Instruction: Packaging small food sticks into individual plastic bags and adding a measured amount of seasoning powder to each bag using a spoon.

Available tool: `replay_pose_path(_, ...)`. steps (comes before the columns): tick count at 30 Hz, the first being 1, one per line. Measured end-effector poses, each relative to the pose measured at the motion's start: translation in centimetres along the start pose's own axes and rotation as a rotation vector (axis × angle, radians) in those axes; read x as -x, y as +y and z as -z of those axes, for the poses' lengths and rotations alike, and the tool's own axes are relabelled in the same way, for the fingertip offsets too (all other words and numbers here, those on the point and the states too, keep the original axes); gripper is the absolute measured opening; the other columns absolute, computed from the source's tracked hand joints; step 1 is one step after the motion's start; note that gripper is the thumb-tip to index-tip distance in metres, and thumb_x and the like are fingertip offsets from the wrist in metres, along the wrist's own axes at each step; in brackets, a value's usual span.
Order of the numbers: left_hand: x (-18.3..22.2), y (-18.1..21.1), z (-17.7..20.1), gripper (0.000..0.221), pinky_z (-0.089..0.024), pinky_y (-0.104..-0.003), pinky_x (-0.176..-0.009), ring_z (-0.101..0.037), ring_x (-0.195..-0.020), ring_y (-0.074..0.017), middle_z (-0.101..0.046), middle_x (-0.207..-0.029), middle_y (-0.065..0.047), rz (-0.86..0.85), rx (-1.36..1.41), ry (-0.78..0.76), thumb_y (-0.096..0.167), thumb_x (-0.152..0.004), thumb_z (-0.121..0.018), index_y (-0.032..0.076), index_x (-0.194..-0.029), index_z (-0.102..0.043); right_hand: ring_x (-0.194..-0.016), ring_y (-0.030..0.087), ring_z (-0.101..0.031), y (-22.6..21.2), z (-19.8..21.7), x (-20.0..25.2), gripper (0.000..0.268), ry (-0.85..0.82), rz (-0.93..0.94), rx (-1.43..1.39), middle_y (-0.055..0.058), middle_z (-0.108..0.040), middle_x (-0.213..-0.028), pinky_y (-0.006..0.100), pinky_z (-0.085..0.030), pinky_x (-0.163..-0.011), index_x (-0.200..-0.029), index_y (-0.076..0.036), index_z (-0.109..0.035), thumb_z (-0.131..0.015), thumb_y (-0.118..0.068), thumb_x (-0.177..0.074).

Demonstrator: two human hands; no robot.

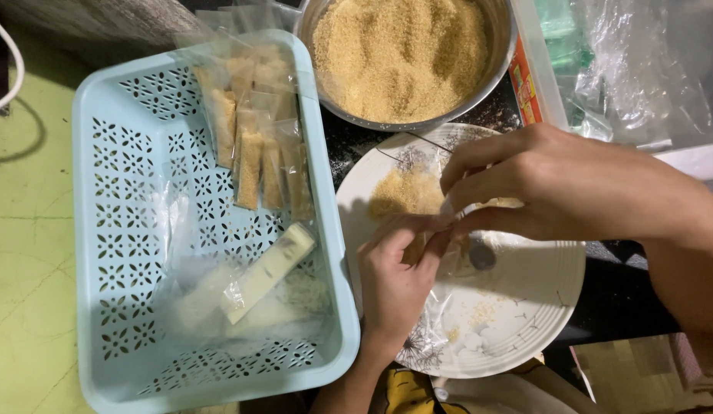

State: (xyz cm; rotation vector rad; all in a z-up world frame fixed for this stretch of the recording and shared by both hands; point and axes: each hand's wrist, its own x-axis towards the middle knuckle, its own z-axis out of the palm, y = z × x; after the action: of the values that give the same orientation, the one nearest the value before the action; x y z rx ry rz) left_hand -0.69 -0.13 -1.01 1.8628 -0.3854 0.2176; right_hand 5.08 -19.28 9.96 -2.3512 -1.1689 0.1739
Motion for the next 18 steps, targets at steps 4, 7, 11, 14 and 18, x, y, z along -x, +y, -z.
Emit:
replay_pose_path(4, 0.3, -0.2, -0.1, 0.017, -0.052, -0.022, -0.055, -0.066, -0.066, -0.0077, -0.077, -0.084, 0.0, 0.102, -0.03, 0.001, 0.024, -0.088, -0.078, 0.008, -0.094, -0.076, -0.077, 0.021, -0.075, -0.2, 0.5, -0.3, 0.014, 0.079, 0.055, -0.037, 0.006, -0.074, -0.092, 0.035, -0.063, -0.064, -0.095, -0.008, -0.08, -0.075, -0.004, -0.083)
replay_pose_path(7, 0.5, -0.9, -0.3, 0.017, -0.063, -0.025, -0.074, -0.073, -0.083, -0.0136, -0.077, -0.093, -0.004, 0.04, 0.012, -0.002, 0.018, -0.092, -0.076, 0.007, -0.103, -0.072, -0.079, 0.024, -0.074, 0.0, 0.4, -0.2, 0.015, 0.095, 0.062, 0.012, 0.008, -0.074, -0.093, 0.037, -0.062, -0.066, -0.095, -0.006, -0.081, -0.075, -0.003, -0.082)
replay_pose_path(11, 0.4, -1.1, -0.5, 0.028, -0.047, -0.022, -0.052, -0.052, -0.064, -0.0082, -0.07, -0.098, -0.006, 0.037, 0.066, -0.067, 0.019, -0.095, -0.069, 0.005, -0.119, -0.066, -0.08, 0.022, -0.075, 0.2, 0.3, -0.1, 0.017, 0.051, 0.061, 0.002, 0.008, -0.076, -0.093, 0.032, -0.067, -0.069, -0.099, -0.007, -0.081, -0.076, -0.008, -0.082)
replay_pose_path(14, 0.4, -0.8, -0.3, 0.013, -0.061, -0.023, -0.07, -0.07, -0.083, -0.0133, -0.075, -0.1, -0.007, 0.069, 0.035, -0.046, 0.006, -0.092, -0.073, 0.004, -0.105, -0.073, -0.073, 0.018, -0.078, 0.6, 0.7, 0.2, 0.011, 0.069, -0.035, 0.013, 0.006, -0.077, -0.089, 0.025, -0.07, -0.064, -0.097, -0.009, -0.078, -0.072, -0.009, -0.088)
replay_pose_path(18, 0.3, -1.0, -0.2, 0.014, -0.064, -0.028, -0.079, -0.076, -0.09, -0.0152, -0.079, -0.101, -0.005, 0.08, -0.054, -0.018, 0.013, -0.091, -0.075, 0.008, -0.104, -0.073, -0.087, 0.023, -0.076, 2.1, 0.3, 0.9, 0.014, 0.056, -0.155, 0.339, 0.007, -0.078, -0.1, 0.038, -0.065, -0.08, -0.101, -0.013, -0.078, -0.073, -0.013, -0.088)
